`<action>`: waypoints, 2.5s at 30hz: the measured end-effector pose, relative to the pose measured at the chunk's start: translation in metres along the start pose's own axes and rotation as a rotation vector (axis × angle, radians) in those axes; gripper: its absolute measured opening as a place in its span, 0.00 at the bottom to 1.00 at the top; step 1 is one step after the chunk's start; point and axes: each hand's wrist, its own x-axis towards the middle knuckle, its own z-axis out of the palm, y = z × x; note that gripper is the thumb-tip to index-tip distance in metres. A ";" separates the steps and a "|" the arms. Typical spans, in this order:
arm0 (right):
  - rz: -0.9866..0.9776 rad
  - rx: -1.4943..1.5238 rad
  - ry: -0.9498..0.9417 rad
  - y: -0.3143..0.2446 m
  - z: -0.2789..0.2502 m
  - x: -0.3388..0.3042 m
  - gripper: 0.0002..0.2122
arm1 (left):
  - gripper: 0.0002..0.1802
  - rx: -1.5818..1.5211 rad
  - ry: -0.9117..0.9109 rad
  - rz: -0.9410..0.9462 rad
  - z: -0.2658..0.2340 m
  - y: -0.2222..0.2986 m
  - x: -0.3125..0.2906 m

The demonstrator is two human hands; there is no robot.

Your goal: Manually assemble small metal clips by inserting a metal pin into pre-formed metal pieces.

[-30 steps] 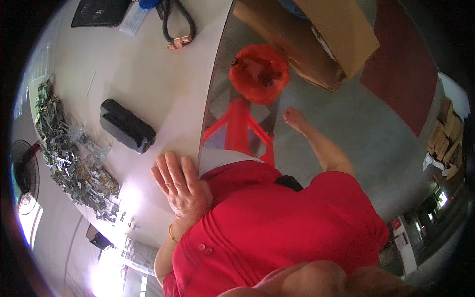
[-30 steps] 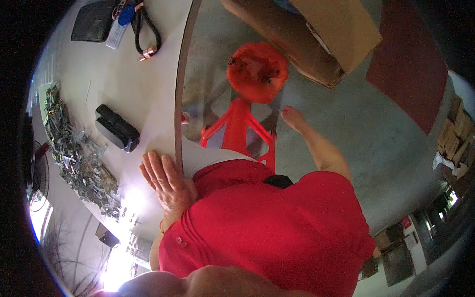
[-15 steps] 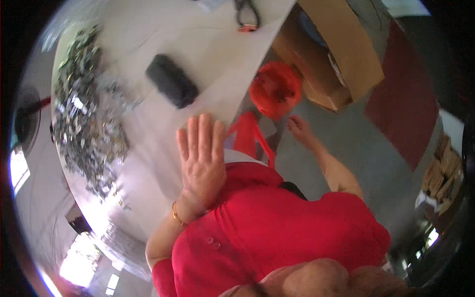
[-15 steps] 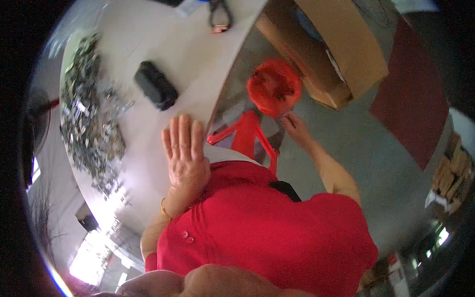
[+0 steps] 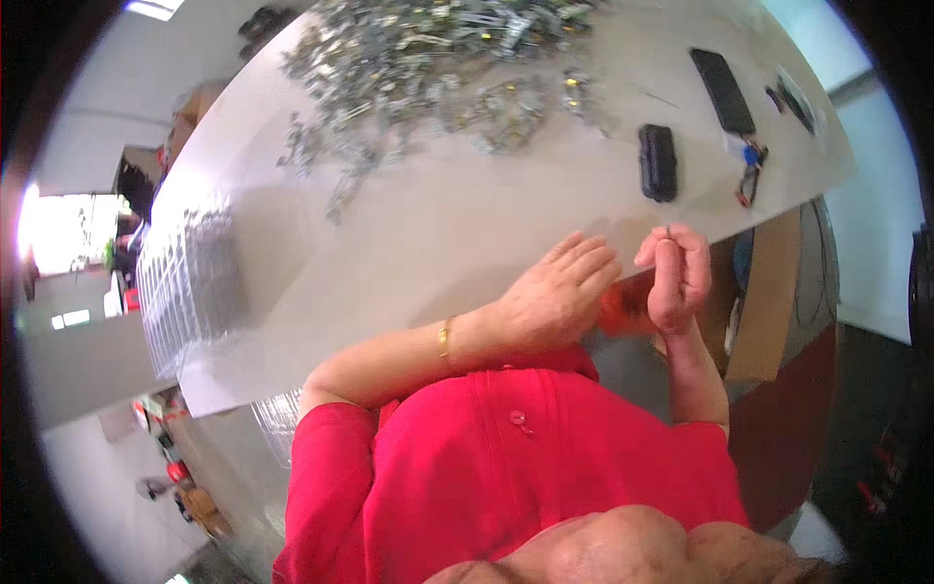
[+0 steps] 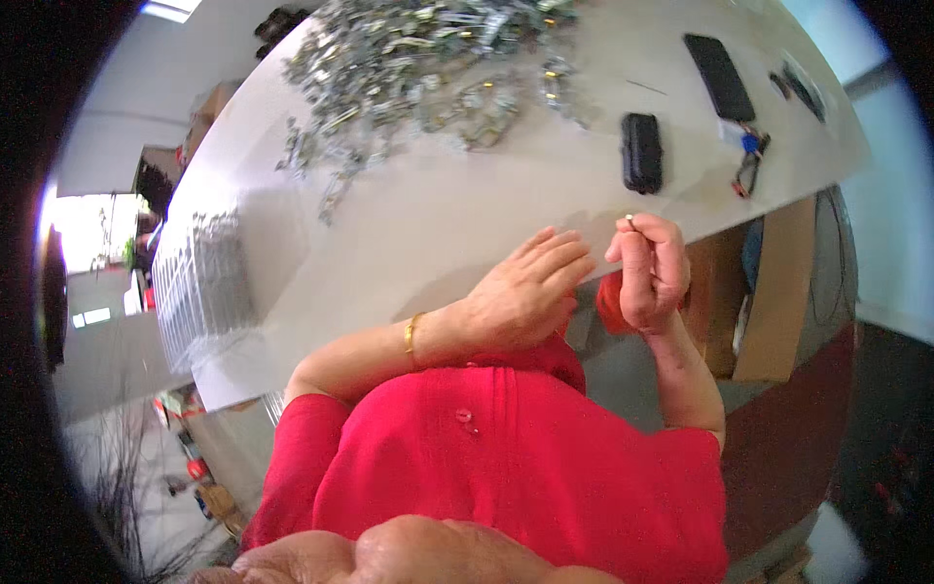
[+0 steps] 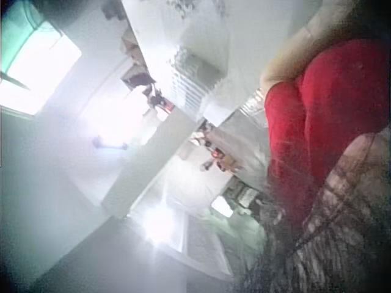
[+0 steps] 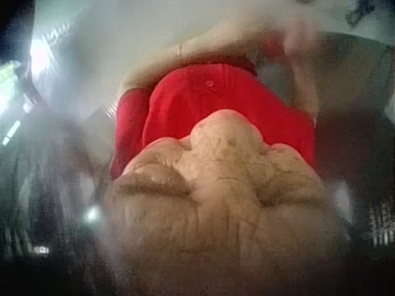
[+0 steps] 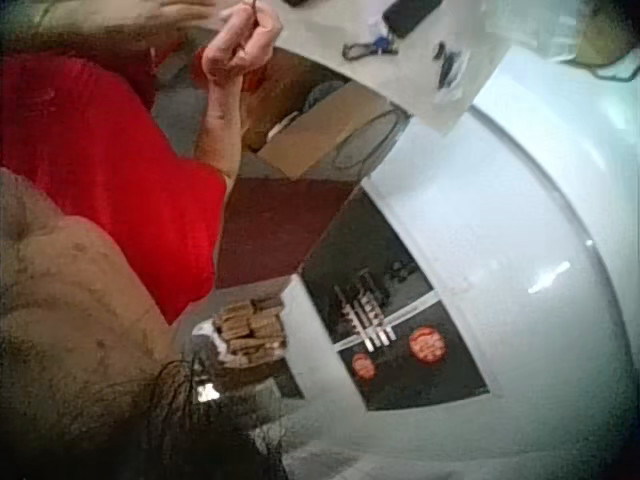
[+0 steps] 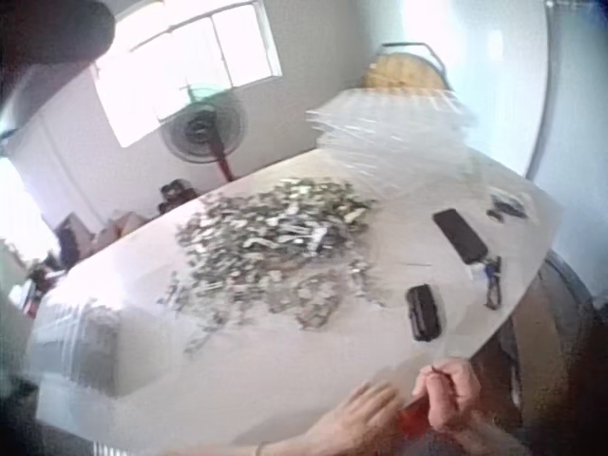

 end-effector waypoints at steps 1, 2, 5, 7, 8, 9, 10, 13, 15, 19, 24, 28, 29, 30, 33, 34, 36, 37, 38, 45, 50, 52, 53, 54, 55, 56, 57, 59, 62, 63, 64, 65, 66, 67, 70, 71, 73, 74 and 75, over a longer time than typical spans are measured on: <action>-0.015 0.015 -0.026 -0.001 0.009 0.008 0.07 | 0.29 0.018 0.025 -0.014 -0.014 -0.003 -0.011; -0.007 0.004 -0.098 -0.004 0.020 0.015 0.06 | 0.25 0.074 0.100 -0.070 -0.031 -0.007 -0.026; -0.006 0.011 -0.204 -0.007 0.070 0.038 0.04 | 0.15 0.323 0.331 -0.215 -0.080 -0.040 -0.072; -0.005 -0.040 -0.358 -0.008 0.101 0.048 0.04 | 0.11 0.460 0.465 -0.341 -0.114 -0.057 -0.091; -0.015 -0.039 -0.372 -0.006 0.117 0.055 0.04 | 0.11 0.505 0.513 -0.412 -0.127 -0.072 -0.103; -0.035 -0.006 -0.464 -0.002 0.134 0.059 0.04 | 0.11 0.551 0.564 -0.493 -0.136 -0.086 -0.115; -0.053 0.020 -0.548 0.001 0.148 0.063 0.05 | 0.11 0.553 0.580 -0.500 -0.144 -0.095 -0.118; -0.014 0.054 -0.641 0.011 0.193 0.072 0.03 | 0.13 0.657 0.689 -0.631 -0.165 -0.120 -0.130; 0.025 0.046 -0.655 0.022 0.216 0.074 0.02 | 0.17 0.620 0.583 -0.748 -0.167 -0.143 -0.133; 0.187 0.063 -0.634 0.032 0.247 0.074 0.03 | 0.17 0.490 0.533 -0.743 -0.157 -0.170 -0.133; 0.199 -0.017 -0.727 0.029 0.265 0.068 0.04 | 0.09 0.535 0.561 -0.645 -0.147 -0.179 -0.150; 0.321 0.068 -0.636 0.030 0.275 0.060 0.04 | 0.07 0.542 0.698 -0.543 -0.139 -0.184 -0.151; 0.310 0.070 -0.641 0.032 0.285 0.061 0.04 | 0.06 0.457 0.738 -0.591 -0.140 -0.185 -0.156; 0.284 0.093 -0.637 0.030 0.297 0.060 0.04 | 0.05 0.367 0.773 -0.633 -0.143 -0.185 -0.158; 0.241 0.109 -0.615 0.028 0.307 0.056 0.04 | 0.08 0.093 0.935 -0.574 -0.139 -0.180 -0.160; 0.221 0.109 -0.577 0.027 0.313 0.056 0.04 | 0.08 0.082 0.924 -0.568 -0.142 -0.184 -0.162; 0.228 0.085 -0.531 0.025 0.324 0.055 0.03 | 0.13 -0.542 1.093 -0.695 -0.143 -0.196 -0.166; 0.230 0.114 -0.549 0.023 0.330 0.056 0.03 | 0.13 -0.577 1.070 -0.707 -0.146 -0.194 -0.168; 0.234 0.145 -0.558 0.022 0.333 0.056 0.03 | 0.13 -0.819 1.070 -0.629 -0.158 -0.187 -0.172; 0.322 0.197 -0.513 0.015 0.333 0.072 0.04 | 0.12 -1.168 0.965 -0.582 -0.175 -0.168 -0.162; 0.255 0.165 -0.416 0.022 0.324 0.078 0.04 | 0.12 -1.118 0.861 -0.610 -0.171 -0.164 -0.147; 0.262 0.154 -0.401 0.024 0.321 0.077 0.04 | 0.13 -1.109 0.832 -0.621 -0.172 -0.166 -0.146; 0.259 0.148 -0.409 0.025 0.320 0.077 0.04 | 0.13 -1.098 0.829 -0.605 -0.172 -0.169 -0.148; 0.272 0.141 -0.398 0.024 0.320 0.077 0.04 | 0.13 -1.090 0.828 -0.592 -0.171 -0.170 -0.148; 0.267 0.117 -0.392 0.023 0.320 0.078 0.05 | 0.13 -1.101 0.818 -0.599 -0.169 -0.170 -0.148; 0.263 0.093 -0.390 0.022 0.320 0.078 0.05 | 0.13 -1.074 0.811 -0.613 -0.168 -0.169 -0.148; 0.273 0.087 -0.388 0.022 0.320 0.079 0.05 | 0.13 -1.045 0.806 -0.625 -0.169 -0.168 -0.147; 0.261 0.066 -0.391 0.023 0.321 0.079 0.05 | 0.13 -1.039 0.797 -0.650 -0.171 -0.165 -0.148; 0.264 -0.003 -0.422 0.023 0.321 0.079 0.04 | 0.13 -0.996 0.796 -0.702 -0.174 -0.164 -0.149; 0.267 -0.008 -0.430 0.024 0.321 0.079 0.04 | 0.13 -0.962 0.792 -0.732 -0.174 -0.163 -0.149; 0.274 -0.017 -0.436 0.025 0.320 0.079 0.04 | 0.13 -0.969 0.798 -0.735 -0.174 -0.163 -0.149; 0.280 -0.026 -0.440 0.026 0.319 0.079 0.04 | 0.13 -0.963 0.803 -0.744 -0.173 -0.163 -0.149; 0.284 -0.026 -0.446 0.026 0.319 0.078 0.04 | 0.12 -0.953 0.805 -0.756 -0.172 -0.163 -0.150; 0.275 -0.023 -0.447 0.026 0.318 0.077 0.05 | 0.12 -0.955 0.809 -0.761 -0.171 -0.164 -0.152; 0.269 -0.027 -0.459 0.025 0.314 0.076 0.06 | 0.10 -0.781 0.866 -0.635 -0.165 -0.167 -0.153; 0.267 -0.032 -0.467 0.024 0.313 0.076 0.07 | 0.09 -0.709 0.844 -0.620 -0.165 -0.167 -0.154; 0.300 0.002 -0.458 0.021 0.312 0.074 0.09 | 0.08 -0.643 0.816 -0.607 -0.164 -0.165 -0.155; 0.328 0.037 -0.450 0.020 0.312 0.074 0.10 | 0.07 -0.578 0.770 -0.609 -0.164 -0.164 -0.155; 0.333 0.034 -0.448 0.018 0.311 0.075 0.10 | 0.07 -0.513 0.726 -0.609 -0.164 -0.163 -0.154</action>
